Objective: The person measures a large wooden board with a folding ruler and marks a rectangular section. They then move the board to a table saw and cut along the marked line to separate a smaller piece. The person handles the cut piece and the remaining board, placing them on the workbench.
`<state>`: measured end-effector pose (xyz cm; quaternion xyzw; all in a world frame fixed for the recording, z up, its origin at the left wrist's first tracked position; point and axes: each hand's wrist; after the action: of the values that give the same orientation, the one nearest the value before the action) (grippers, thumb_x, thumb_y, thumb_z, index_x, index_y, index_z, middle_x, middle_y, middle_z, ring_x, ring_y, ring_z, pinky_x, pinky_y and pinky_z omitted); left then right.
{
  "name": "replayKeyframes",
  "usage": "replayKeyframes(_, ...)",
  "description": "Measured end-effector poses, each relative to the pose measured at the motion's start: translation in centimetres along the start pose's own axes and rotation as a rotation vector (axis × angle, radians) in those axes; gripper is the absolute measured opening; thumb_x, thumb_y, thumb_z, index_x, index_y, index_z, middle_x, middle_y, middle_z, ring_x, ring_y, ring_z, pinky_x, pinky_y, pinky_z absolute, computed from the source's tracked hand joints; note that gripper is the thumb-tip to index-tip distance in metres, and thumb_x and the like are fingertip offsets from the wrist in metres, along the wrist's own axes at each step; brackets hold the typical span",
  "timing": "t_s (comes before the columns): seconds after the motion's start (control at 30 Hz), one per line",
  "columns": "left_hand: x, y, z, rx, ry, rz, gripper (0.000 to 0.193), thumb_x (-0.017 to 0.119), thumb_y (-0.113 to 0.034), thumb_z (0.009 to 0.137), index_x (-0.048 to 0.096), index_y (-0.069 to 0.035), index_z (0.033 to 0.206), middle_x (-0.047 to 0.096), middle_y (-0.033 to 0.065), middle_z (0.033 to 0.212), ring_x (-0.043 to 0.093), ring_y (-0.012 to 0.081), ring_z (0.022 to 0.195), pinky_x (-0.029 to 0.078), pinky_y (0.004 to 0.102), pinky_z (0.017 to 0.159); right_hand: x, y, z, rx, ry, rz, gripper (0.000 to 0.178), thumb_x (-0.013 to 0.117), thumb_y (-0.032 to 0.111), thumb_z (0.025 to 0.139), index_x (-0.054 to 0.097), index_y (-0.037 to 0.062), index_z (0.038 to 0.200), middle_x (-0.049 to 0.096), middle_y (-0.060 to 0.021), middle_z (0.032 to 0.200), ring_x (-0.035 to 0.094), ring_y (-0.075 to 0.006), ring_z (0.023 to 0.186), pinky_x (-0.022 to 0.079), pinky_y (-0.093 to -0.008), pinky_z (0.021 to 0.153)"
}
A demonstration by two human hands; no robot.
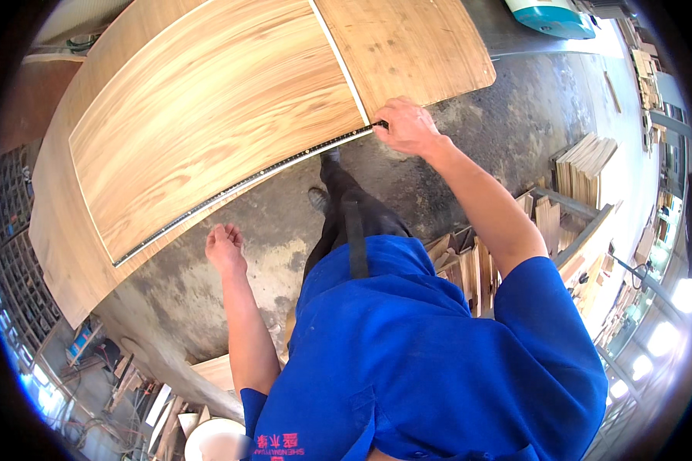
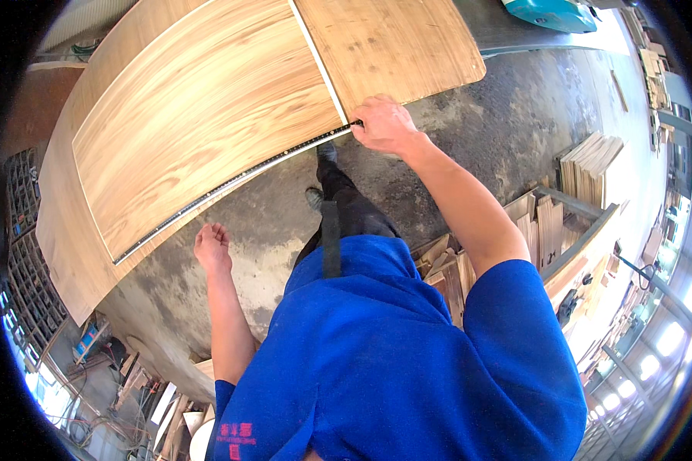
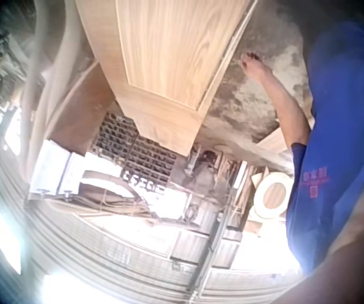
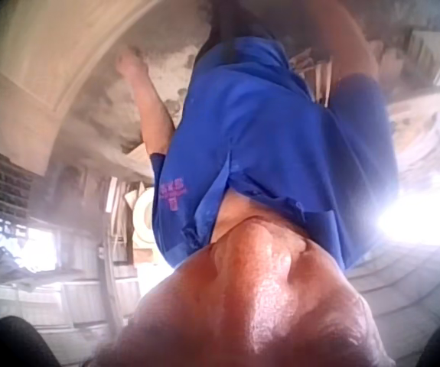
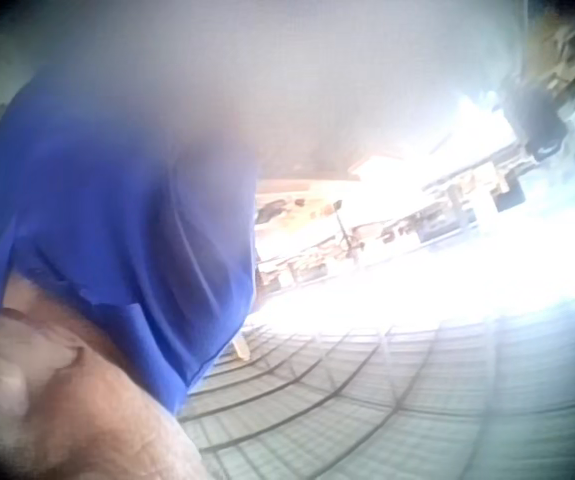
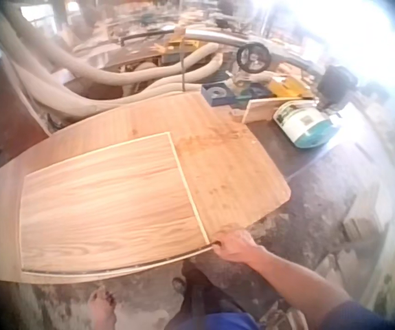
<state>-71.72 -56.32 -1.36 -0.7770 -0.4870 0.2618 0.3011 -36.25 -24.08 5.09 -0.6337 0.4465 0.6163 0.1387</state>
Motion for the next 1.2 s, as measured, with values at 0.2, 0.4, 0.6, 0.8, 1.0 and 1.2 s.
replayKeyframes(0.2,-0.1,-0.1,-0.3,-0.002,-0.006,0.02,0.021,0.062,-0.023,0.103,0.056,-0.004,0.112,0.068,0.0088,0.096,0.066,0.0184,0.082,0.054,0.0311,0.069,-0.3,0.3,0.0,0.041,0.051,-0.018,0.027,0.066,0.031,0.088,0.075,0.0109,0.103,0.069,-0.0116,0.106,0.06,-0.032,0.114,0.049,-0.0451,0.102)
replayKeyframes(0.4,0.0,-0.2,-1.0,0.009,-0.003,0.038,0.022,0.061,-0.024,0.104,0.056,-0.004,0.111,0.068,0.0088,0.095,0.065,0.0177,0.081,0.054,0.0309,0.069,-0.4,0.4,0.1,0.053,0.083,-0.028,0.028,0.065,0.03,0.088,0.075,0.0112,0.105,0.069,-0.0117,0.11,0.059,-0.0313,0.116,0.049,-0.0447,0.104)
replayKeyframes(0.6,0.1,-0.3,-1.1,0.005,-0.004,0.036,0.019,0.062,-0.022,0.103,0.056,-0.004,0.11,0.068,0.0086,0.094,0.065,0.0174,0.081,0.054,0.0305,0.069,-0.4,0.3,0.1,0.059,0.079,-0.028,0.028,0.065,0.031,0.087,0.075,0.011,0.105,0.069,-0.012,0.108,0.06,-0.0318,0.116,0.049,-0.045,0.103)
replayKeyframes(0.8,0.3,-0.3,-1.2,0.02,-0.001,0.046,0.018,0.061,-0.022,0.103,0.056,-0.005,0.108,0.068,0.008,0.094,0.066,0.0177,0.08,0.054,0.0306,0.069,-0.5,0.3,0.1,0.05,0.08,-0.032,0.028,0.067,0.031,0.087,0.074,0.01,0.104,0.069,-0.0135,0.108,0.061,-0.0328,0.114,0.049,-0.045,0.103)
replayKeyframes(1.0,0.2,-0.2,-1.2,0.03,0.009,0.046,0.018,0.061,-0.021,0.103,0.056,-0.005,0.109,0.068,0.0084,0.093,0.066,0.0181,0.08,0.054,0.0308,0.068,-0.1,0.0,0.2,0.015,0.026,-0.036,0.024,0.069,0.027,0.084,0.076,0.0106,0.1,0.069,-0.0121,0.106,0.061,-0.0337,0.111,0.051,-0.0463,0.098)
replayKeyframes(1.2,0.7,-0.8,-1.2,0.026,-0.009,0.038,0.018,0.061,-0.02,0.103,0.056,-0.004,0.11,0.068,0.009,0.094,0.065,0.0179,0.08,0.054,0.0311,0.068,-0.4,0.2,0.2,0.045,0.07,-0.02,0.025,0.067,0.029,0.087,0.075,0.0121,0.103,0.069,-0.0124,0.107,0.061,-0.033,0.112,0.05,-0.0455,0.101)
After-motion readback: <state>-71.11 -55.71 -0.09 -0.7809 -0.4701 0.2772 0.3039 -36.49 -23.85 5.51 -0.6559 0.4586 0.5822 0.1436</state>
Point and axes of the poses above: each hand's wrist, its own z-axis towards the middle knuckle, its own x-axis out of the palm, y = z × x
